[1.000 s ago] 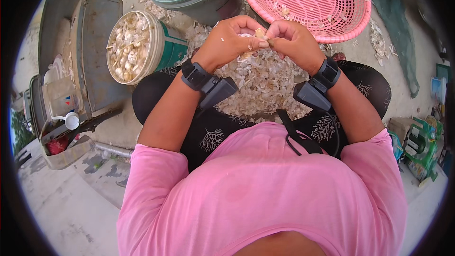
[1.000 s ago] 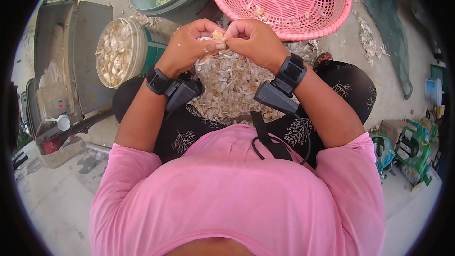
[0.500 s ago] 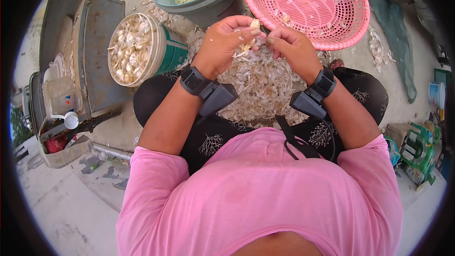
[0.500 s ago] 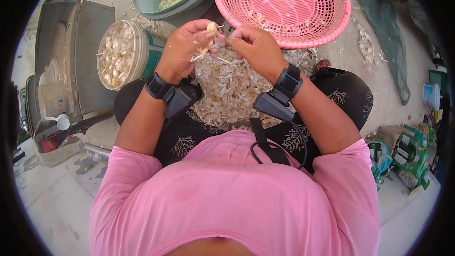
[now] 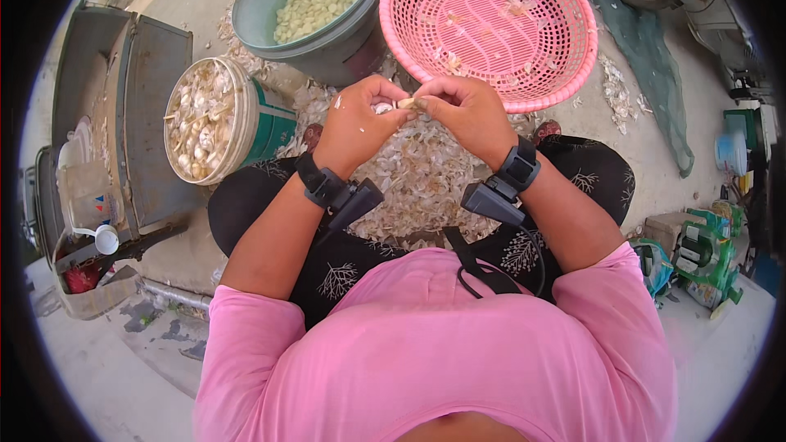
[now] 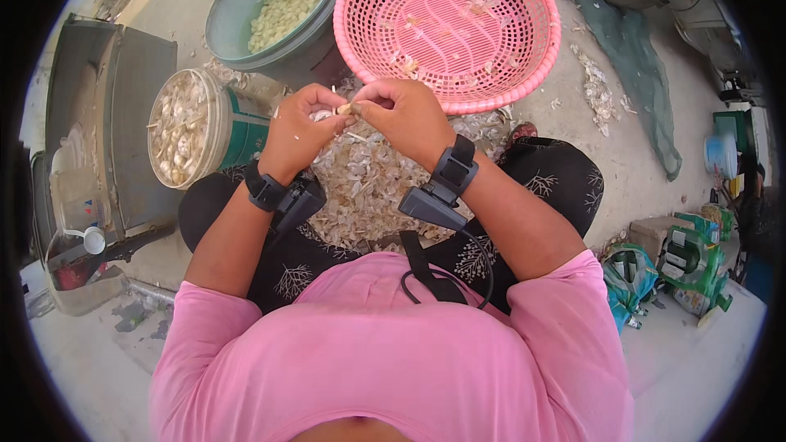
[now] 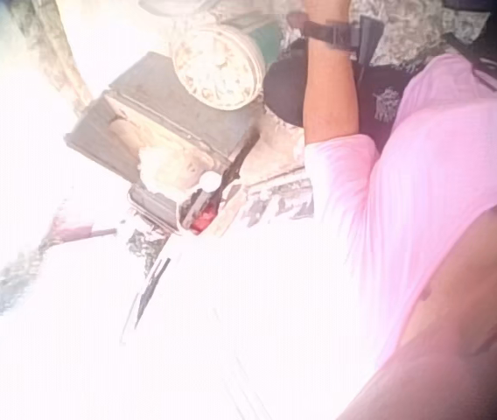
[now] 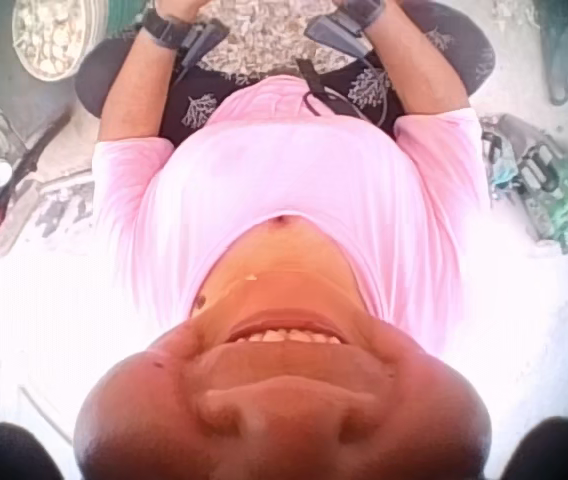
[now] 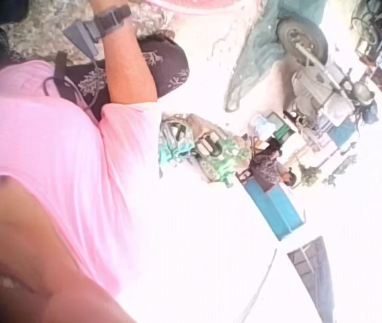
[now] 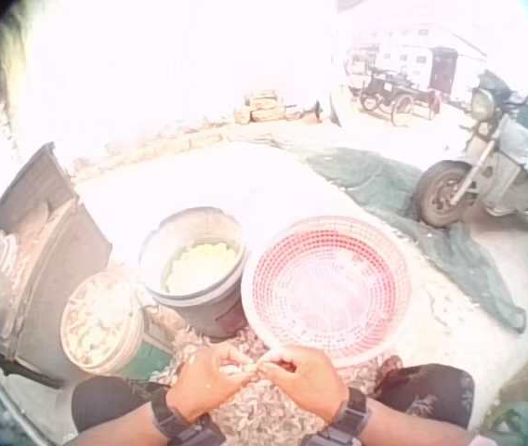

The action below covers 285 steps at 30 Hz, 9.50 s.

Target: Peeling garlic bulbs into individual cloves and removing the skin.

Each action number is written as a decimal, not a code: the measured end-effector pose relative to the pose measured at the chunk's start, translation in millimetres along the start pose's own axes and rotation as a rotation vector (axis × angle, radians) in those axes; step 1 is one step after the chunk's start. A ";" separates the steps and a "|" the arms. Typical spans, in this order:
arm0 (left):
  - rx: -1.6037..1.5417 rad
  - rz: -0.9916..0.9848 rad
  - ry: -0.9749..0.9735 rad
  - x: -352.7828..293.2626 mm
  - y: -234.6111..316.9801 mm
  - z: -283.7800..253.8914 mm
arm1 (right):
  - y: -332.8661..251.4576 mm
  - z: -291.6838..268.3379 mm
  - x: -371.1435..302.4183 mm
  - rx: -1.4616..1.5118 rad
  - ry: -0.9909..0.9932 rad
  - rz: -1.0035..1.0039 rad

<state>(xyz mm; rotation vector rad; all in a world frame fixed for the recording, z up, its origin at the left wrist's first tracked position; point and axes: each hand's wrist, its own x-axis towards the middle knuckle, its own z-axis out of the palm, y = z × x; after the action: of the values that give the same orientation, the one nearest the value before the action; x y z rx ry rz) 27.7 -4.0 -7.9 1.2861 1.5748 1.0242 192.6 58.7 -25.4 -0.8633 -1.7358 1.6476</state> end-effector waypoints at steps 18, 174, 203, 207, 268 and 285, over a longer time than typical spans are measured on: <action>-0.193 0.046 -0.047 8.4 16.8 22.1 | 23.1 -1.6 0.5 0.361 0.074 0.180; -0.227 -0.218 -0.114 6.6 -2.8 -16.5 | 14.6 -9.8 0.4 -0.095 -0.496 0.219; -0.654 -0.203 -0.304 6.1 -5.7 -17.6 | 14.9 4.8 -10.9 -0.061 -0.096 0.173; -0.371 -0.154 -0.259 1.6 -7.5 -14.7 | 9.3 4.7 -6.6 0.060 -0.009 0.138; 0.407 0.430 0.055 -1.6 -8.4 0.7 | 13.0 2.2 -6.3 -0.037 -0.087 0.149; 0.284 0.225 -0.065 -1.2 -4.7 -1.6 | 4.8 -13.6 -1.6 0.131 -0.211 0.219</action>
<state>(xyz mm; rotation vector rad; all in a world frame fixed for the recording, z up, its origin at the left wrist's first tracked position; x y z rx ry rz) 24.9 -6.0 -11.7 1.7054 1.5929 0.9048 204.5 65.9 -29.4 -0.8693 -1.6945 2.0369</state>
